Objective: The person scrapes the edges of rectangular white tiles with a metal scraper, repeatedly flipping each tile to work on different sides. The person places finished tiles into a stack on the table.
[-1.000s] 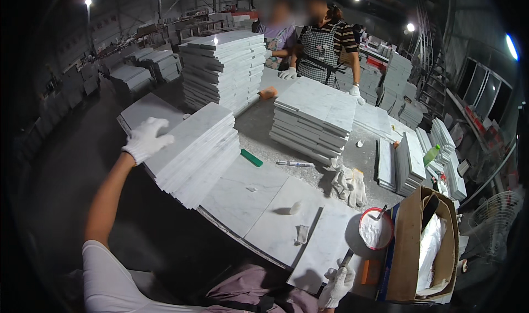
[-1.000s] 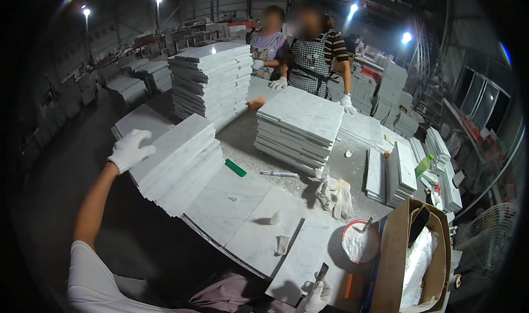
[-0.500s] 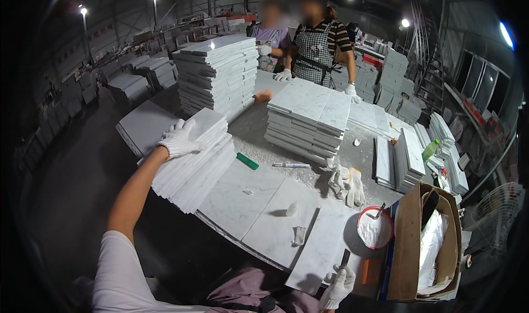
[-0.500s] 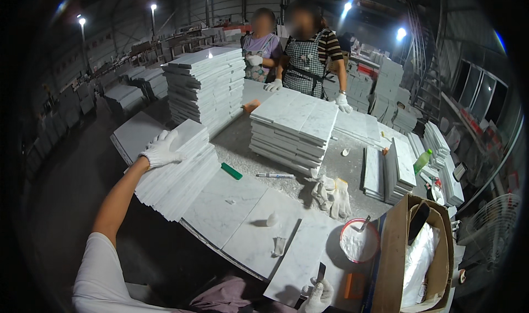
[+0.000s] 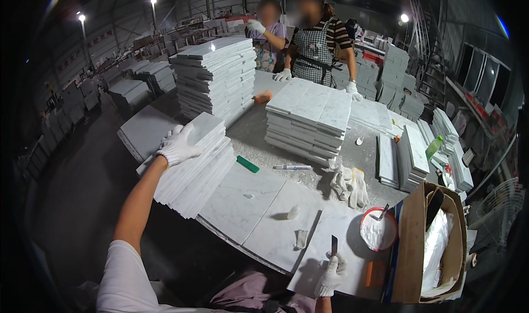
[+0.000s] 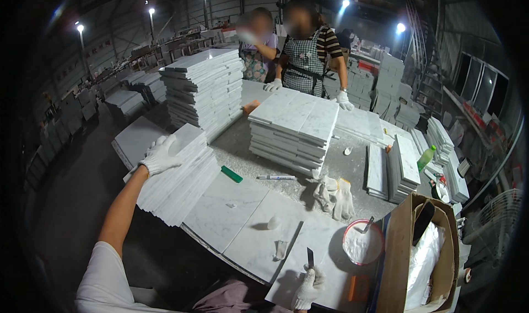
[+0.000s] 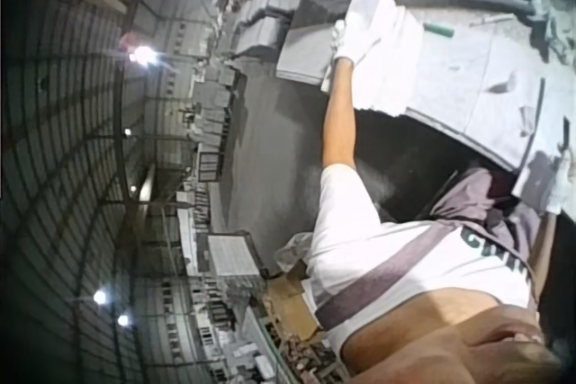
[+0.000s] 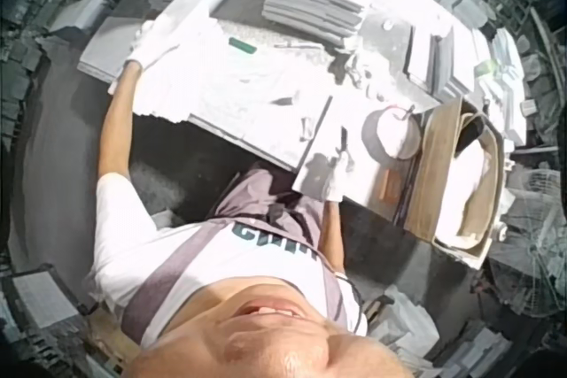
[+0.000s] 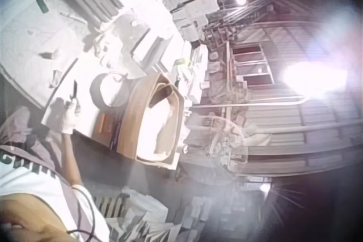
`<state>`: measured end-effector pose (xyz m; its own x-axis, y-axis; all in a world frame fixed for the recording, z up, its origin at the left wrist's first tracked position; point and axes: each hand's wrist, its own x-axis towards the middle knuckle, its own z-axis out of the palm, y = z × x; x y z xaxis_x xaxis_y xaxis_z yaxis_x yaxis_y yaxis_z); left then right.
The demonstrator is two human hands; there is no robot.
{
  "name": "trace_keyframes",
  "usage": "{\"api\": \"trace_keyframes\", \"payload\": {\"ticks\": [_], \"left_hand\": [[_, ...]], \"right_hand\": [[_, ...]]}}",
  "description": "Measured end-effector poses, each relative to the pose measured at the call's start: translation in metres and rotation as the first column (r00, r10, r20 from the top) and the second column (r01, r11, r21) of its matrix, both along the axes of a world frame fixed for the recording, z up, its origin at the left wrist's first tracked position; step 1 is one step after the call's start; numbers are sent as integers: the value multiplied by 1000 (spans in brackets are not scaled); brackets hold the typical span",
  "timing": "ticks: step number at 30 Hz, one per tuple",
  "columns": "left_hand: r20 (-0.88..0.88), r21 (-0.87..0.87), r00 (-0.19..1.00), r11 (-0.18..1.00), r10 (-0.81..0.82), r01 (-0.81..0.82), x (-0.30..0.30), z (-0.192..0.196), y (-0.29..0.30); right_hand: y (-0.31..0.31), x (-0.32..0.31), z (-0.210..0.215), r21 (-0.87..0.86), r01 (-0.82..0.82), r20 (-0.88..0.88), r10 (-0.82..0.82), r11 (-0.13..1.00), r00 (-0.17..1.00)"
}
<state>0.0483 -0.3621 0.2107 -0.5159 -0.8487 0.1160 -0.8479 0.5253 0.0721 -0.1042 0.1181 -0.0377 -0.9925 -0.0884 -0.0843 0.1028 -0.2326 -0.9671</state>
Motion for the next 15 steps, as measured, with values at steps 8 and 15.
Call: {"api": "trace_keyframes", "payload": {"ticks": [8, 15], "left_hand": [[2, 48, 998, 997, 60, -60, -14, 4, 9], [-16, 31, 997, 997, 73, -72, -9, 2, 9]], "right_hand": [[2, -2, -29, 202, 56, -237, -7, 978, 972], [-3, 9, 2, 59, -4, -133, 11, 998, 991]]}}
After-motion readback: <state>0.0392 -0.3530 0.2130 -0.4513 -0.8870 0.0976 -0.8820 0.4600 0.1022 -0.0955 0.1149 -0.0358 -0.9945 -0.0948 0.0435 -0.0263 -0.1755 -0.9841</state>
